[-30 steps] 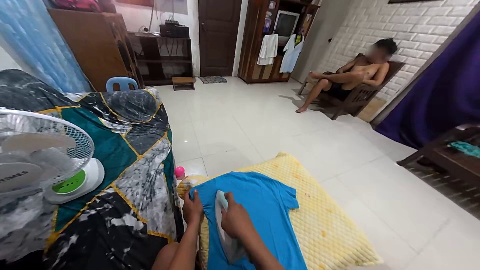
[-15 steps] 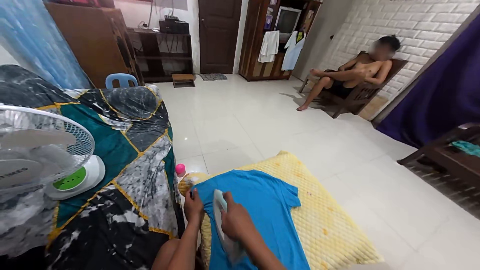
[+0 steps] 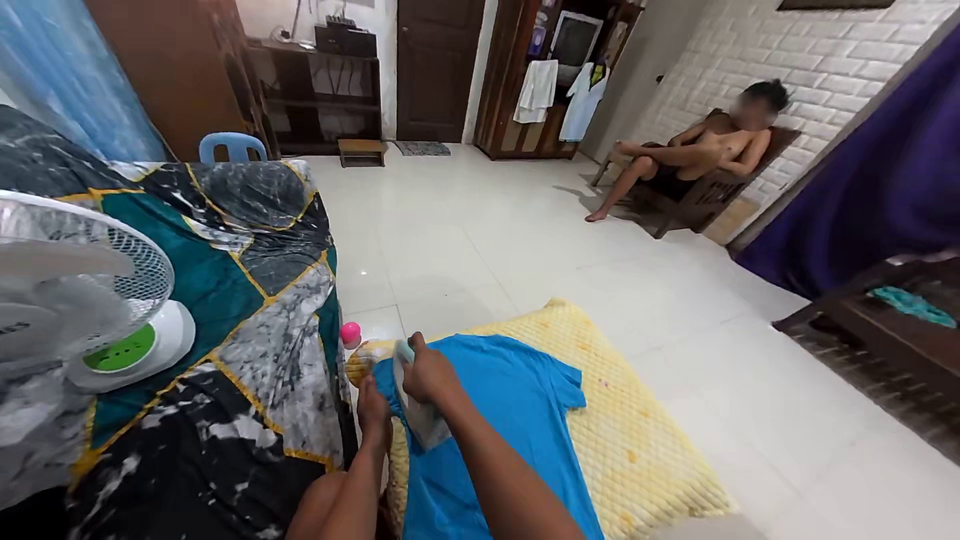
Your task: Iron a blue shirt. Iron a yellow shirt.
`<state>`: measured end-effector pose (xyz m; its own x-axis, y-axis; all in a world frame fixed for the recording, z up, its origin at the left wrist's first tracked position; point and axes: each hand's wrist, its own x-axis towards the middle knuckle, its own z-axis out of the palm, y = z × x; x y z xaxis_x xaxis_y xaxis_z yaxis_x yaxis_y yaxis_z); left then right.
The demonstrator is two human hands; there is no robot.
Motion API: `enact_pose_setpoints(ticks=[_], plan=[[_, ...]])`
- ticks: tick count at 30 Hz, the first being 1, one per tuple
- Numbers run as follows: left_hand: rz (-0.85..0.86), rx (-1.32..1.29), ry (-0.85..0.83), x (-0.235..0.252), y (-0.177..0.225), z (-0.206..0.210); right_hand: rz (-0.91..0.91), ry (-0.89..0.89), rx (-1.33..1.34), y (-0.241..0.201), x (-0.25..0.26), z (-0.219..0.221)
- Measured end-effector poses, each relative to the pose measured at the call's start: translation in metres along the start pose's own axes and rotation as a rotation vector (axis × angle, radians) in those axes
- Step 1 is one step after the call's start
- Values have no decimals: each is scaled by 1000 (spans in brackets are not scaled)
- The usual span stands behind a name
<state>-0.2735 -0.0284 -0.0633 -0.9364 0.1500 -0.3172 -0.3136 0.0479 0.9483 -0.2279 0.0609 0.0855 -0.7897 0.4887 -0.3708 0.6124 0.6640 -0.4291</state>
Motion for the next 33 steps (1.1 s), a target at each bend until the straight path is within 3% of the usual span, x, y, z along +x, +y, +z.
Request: enact_pose_setpoints(ticks=[5,12,14,16,19,21,24,27,33], plan=[[42,246,-26,-3,4,-3,15,-8,-19,2,-8,2],[163,591,-21,-6,9,-4,197,-86,-43,45,-134,18],[374,689,72,-13,6,0,257,-72,-38,61,-171,25],[714,785,152,-24,5,5,283,-43,-40,77,-199,32],[1063,830,20,-53,9,19,262,48,-46,97,-222,39],[1045,975,-192,-77,5,27,316,95,-35,102,-222,37],[789,1264,-411,-91,-2,33,439,182,-21,106,-201,26],[723,1328,-412,-86,-3,34,548,244,-5,118,-158,1],[735,1329,-408,-86,-5,33,574,355,73,154,-67,-69]])
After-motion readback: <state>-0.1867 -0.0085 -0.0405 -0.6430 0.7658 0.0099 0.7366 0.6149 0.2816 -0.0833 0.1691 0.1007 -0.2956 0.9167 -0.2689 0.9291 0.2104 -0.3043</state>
